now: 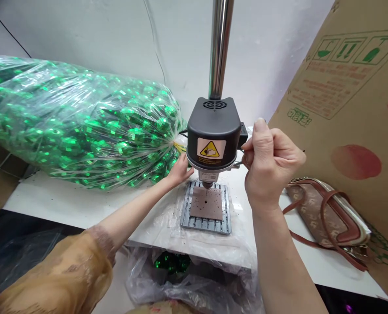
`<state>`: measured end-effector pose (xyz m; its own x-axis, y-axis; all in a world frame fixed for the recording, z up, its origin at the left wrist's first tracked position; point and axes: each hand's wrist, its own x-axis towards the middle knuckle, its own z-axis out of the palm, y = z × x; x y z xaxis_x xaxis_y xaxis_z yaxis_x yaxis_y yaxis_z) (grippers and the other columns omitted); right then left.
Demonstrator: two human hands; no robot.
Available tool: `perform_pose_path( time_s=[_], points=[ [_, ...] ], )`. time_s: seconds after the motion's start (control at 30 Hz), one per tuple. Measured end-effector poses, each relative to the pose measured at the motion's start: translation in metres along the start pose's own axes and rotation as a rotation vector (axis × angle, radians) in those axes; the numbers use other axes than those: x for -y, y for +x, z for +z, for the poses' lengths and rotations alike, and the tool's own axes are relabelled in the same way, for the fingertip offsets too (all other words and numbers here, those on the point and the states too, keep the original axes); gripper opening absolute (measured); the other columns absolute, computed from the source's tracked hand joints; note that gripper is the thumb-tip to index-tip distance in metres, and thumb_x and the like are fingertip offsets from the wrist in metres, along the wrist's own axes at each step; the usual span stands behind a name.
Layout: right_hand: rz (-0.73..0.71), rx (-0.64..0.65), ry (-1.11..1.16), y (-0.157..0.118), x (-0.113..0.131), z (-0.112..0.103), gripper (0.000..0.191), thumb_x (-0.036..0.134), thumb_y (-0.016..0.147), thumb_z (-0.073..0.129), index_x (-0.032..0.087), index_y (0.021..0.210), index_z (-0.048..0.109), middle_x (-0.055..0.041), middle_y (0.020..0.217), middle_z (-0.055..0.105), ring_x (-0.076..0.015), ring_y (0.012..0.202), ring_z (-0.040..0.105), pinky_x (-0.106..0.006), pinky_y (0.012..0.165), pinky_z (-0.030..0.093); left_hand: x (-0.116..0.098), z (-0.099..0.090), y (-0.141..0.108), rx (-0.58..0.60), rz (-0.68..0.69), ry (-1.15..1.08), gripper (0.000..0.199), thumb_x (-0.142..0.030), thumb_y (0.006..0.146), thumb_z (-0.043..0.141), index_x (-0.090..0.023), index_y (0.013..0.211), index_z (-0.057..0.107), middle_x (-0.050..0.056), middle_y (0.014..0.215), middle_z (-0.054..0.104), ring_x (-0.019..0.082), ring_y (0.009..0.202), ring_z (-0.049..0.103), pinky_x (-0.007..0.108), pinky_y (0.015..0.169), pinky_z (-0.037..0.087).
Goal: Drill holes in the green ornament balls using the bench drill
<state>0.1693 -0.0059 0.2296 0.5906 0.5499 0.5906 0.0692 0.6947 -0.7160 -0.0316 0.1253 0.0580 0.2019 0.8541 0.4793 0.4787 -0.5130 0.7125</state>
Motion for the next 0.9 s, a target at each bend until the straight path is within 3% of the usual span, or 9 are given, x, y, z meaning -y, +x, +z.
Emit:
perform_pose_path(
  time_s=[0.07,0.13,0.23,0.3,0.47,0.6,0.9],
  points=[
    [0.001,0.000,0.014,0.000,-0.001,0.000,0.038,0.036,0.085,0.071,0.020,0.052,0.057,0.0081,0.041,0.041,-0.0034,0.034,0.032,-0.026,0.036,0.019,-0.003,-0.014,-0.028,-0.041,-0.080,-0.141,0.045,-0.018,0.074,0.078,-0.023,0.117,0.065,0.009,0.121,0.063,0.027,0.118,0.063,0.042,0.108,0.051],
    [-0.008,0.000,0.021,0.000,-0.001,0.001,0.038,0.036,0.085,0.071,0.020,0.053,0.057,0.0083,0.041,0.040,-0.0036,0.034,0.032,-0.026,0.036,0.019,-0.009,-0.021,-0.057,-0.102,-0.277,-0.415,0.049,-0.030,0.076,0.082,-0.022,0.120,0.063,0.009,0.121,0.067,0.025,0.113,0.066,0.043,0.105,0.053],
    [-0.024,-0.010,0.016,-0.001,-0.002,0.002,0.038,0.035,0.085,0.069,0.021,0.052,0.056,0.0084,0.040,0.039,-0.0034,0.034,0.031,-0.027,0.036,0.018,-0.019,-0.018,-0.090,-0.074,-0.587,-0.835,0.050,-0.046,0.076,0.085,-0.019,0.113,0.065,0.010,0.116,0.073,0.024,0.101,0.072,0.045,0.098,0.057],
    [-0.028,-0.011,0.009,0.000,-0.002,0.003,0.039,0.034,0.085,0.068,0.021,0.051,0.055,0.0083,0.039,0.038,-0.0032,0.033,0.030,-0.027,0.037,0.018,-0.025,-0.011,-0.101,-0.023,-0.673,-0.953,0.053,-0.049,0.072,0.089,-0.018,0.110,0.066,0.011,0.113,0.076,0.023,0.099,0.073,0.044,0.098,0.057],
    [-0.024,0.016,0.020,0.001,-0.002,0.001,0.038,0.034,0.086,0.068,0.021,0.052,0.055,0.0079,0.039,0.039,-0.0036,0.033,0.031,-0.027,0.037,0.020,-0.032,0.010,-0.104,0.013,-0.595,-0.843,0.062,-0.044,0.061,0.099,-0.017,0.108,0.068,0.009,0.110,0.079,0.023,0.104,0.073,0.042,0.105,0.052],
    [-0.028,0.024,0.003,0.002,-0.003,0.000,0.040,0.037,0.087,0.067,0.021,0.053,0.055,0.0079,0.040,0.038,-0.0037,0.036,0.033,-0.026,0.040,0.023,-0.033,0.020,-0.102,0.064,-0.494,-0.740,0.061,-0.043,0.062,0.099,-0.017,0.107,0.067,0.009,0.111,0.078,0.025,0.110,0.071,0.044,0.106,0.050],
    [-0.036,0.060,-0.014,0.001,-0.007,-0.001,0.044,0.046,0.090,0.069,0.024,0.055,0.052,0.0075,0.043,0.033,-0.0067,0.040,0.030,-0.030,0.044,0.025,-0.032,0.030,-0.101,0.138,-0.418,-0.634,0.063,-0.047,0.064,0.097,-0.018,0.111,0.066,0.011,0.114,0.074,0.028,0.114,0.070,0.045,0.105,0.052]
  ],
)
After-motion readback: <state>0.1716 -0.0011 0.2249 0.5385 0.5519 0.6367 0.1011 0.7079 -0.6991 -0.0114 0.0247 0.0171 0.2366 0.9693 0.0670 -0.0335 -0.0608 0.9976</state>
